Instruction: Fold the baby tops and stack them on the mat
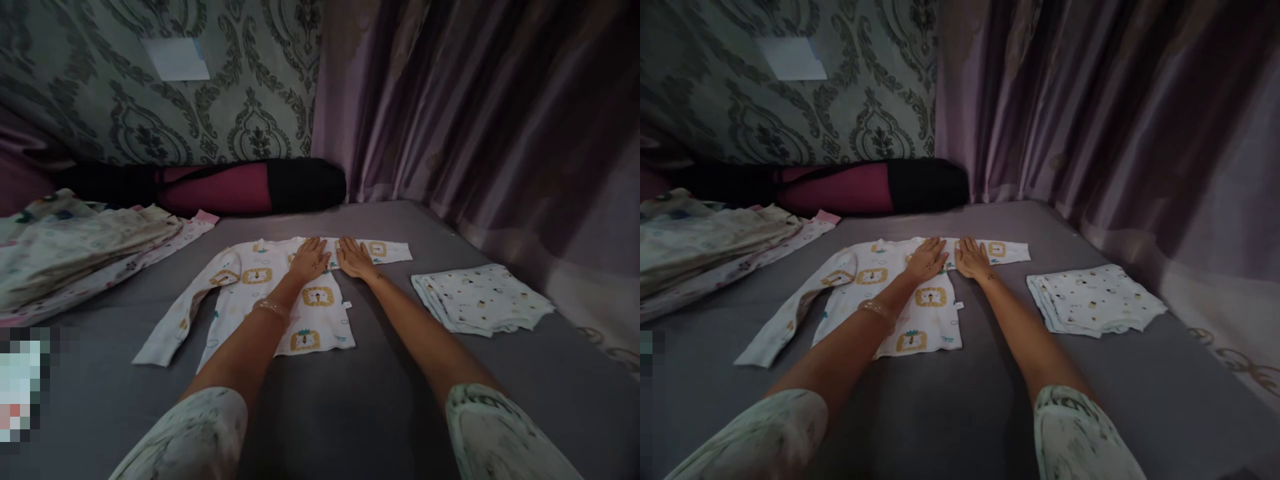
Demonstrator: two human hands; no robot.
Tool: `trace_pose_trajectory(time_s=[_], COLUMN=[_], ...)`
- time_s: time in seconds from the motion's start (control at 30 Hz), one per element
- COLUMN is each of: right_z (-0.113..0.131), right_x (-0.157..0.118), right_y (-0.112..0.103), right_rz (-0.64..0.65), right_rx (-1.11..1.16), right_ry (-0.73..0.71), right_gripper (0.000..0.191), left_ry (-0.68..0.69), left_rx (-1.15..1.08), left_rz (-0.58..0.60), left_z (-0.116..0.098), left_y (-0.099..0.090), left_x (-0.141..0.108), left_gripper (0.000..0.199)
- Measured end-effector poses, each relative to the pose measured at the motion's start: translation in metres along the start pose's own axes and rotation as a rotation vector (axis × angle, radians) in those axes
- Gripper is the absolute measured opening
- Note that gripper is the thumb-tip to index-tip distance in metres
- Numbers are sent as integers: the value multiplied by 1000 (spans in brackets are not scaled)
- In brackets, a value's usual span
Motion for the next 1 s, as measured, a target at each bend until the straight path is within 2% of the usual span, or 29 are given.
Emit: trace_pose_trajectory(time_s=[0.2,0.43,0.6,0.73,0.8,0.87,0.93,1.0], right_z=[-42,-91,-98,-100,-96,-80,-45,5], right_x=[-8,-19,-23,-21,-19,-16,-13,-12], right_y=[-4,-13,-15,-18,-24,-31,-35,-29], right_rz=[26,49,11,49,70,33,-59,-114], right_rx=[-53,-16,-29,-19,-34,-76,-117,-121], right_ry=[114,292,333,333,347,340,240,57], right_gripper=[60,59,60,61,60,57,55,56], left_ry=[-29,-63,-54,-63,-60,-52,-47,-46], left_rx=[5,17,49,-20,-58,-63,-43,-20], left_rz=[59,148,196,330,375,392,399,399], left_z=[-2,-2,-5,-10,-12,-11,-7,-1], left_y=[-2,1,5,-3,-14,-26,-38,-48], left_x=[-2,-2,1,-2,-11,-27,-49,-75], left_gripper=[62,68,71,73,74,74,72,70])
Point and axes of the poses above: each hand's wrist, its own x-axis towards the middle knuckle, its own y-axis out of the palm, z = x × y, the point moved 6 cm from there along x, towards the middle knuckle, and after that the axes turned 8 degrees about z, right-handed, at the moved point
